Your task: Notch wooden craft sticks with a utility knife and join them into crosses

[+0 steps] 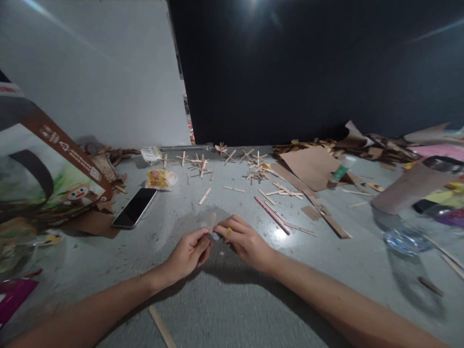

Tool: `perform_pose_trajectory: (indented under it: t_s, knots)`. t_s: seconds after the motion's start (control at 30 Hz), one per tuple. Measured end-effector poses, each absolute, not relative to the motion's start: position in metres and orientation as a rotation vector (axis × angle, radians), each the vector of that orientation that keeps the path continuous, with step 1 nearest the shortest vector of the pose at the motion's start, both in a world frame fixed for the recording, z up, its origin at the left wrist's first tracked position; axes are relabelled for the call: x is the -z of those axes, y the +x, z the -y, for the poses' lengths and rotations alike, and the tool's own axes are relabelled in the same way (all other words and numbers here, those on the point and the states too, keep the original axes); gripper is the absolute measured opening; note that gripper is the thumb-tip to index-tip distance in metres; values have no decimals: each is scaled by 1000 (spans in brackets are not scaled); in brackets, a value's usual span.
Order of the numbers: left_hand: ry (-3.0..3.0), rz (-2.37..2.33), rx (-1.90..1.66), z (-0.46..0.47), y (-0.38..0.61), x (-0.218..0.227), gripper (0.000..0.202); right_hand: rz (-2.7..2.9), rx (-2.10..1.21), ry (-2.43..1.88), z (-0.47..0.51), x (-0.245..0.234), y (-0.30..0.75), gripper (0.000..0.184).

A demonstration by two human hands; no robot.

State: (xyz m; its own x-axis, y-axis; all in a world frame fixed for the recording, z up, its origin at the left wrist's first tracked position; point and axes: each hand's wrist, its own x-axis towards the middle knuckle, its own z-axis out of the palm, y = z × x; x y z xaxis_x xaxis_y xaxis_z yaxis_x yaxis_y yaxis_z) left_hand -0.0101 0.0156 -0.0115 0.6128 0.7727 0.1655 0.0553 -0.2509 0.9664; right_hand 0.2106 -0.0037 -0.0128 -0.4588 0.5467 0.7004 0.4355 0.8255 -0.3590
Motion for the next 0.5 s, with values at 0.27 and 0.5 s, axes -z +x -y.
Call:
perform_pose_trajectory:
  t_s: [0.27, 0.5]
  knots:
    - [1702, -722, -832, -14, -10, 4, 60, 2088, -159, -701, 1, 12, 210, 50]
    - [1667, -701, -849, -14, -10, 7, 57, 2105, -193, -706, 2, 11, 211, 48]
